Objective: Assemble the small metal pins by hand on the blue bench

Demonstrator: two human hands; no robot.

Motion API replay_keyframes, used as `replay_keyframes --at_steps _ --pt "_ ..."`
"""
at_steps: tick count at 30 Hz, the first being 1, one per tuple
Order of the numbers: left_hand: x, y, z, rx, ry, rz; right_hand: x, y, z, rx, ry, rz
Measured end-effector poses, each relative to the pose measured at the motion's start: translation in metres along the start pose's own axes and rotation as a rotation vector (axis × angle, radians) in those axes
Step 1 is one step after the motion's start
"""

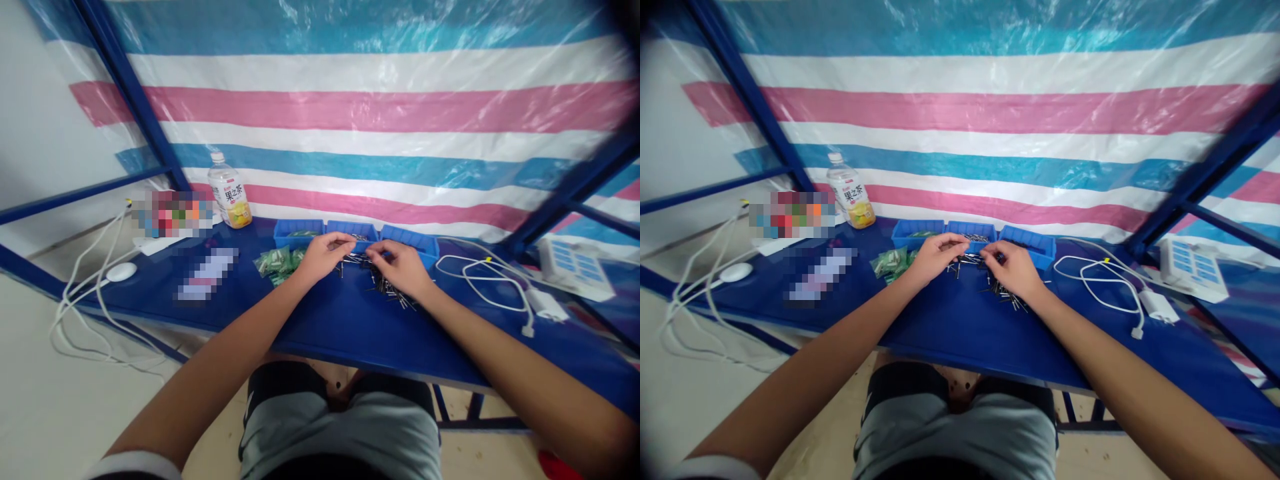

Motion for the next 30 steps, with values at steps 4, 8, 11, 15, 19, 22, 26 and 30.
replay_keyframes --at_steps 4,8,11,15,19,22,26,30 --pt "0.0 -0.001 -0.003 -0.026 0.002 -0.023 -0.018 0.002 -0.008 0.209 0.272 -0.2" --pt "0.0 -0.001 -0.005 -0.021 -0.03 -0.02 -0.025 0.002 -0.001 0.22 0.316 -0.294" --pt "0.0 -0.001 -0.005 -0.019 -0.035 -0.022 -0.022 0.002 0.001 0.218 0.326 -0.292" --pt "0.0 -0.001 -0.005 -0.014 -0.036 -0.022 -0.02 0.002 -0.001 0.209 0.377 -0.277" --pt "0.001 -0.001 -0.006 -0.013 -0.042 -0.028 -0.016 0.001 -0.003 0.186 0.387 -0.256" --pt "0.001 -0.001 -0.006 -0.012 -0.048 -0.031 -0.013 0.0 -0.001 0.176 0.389 -0.222" --pt "0.0 -0.001 -0.007 -0.007 -0.086 -0.053 -0.009 0.0 0.004 0.125 0.272 -0.121" --pt "-0.006 0.003 -0.005 -0.002 -0.191 -0.1 -0.011 0.001 0.01 -0.008 -0.077 0.008"
Point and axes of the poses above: each hand's wrist, its own y-axis away from the middle knuckle, its own x-axis out of the back of the hand, z = x × y, the point moved 3 cm from there along -y, towards the middle knuckle, and after that the axes turned 10 degrees about -z, right-handed, at the moved point
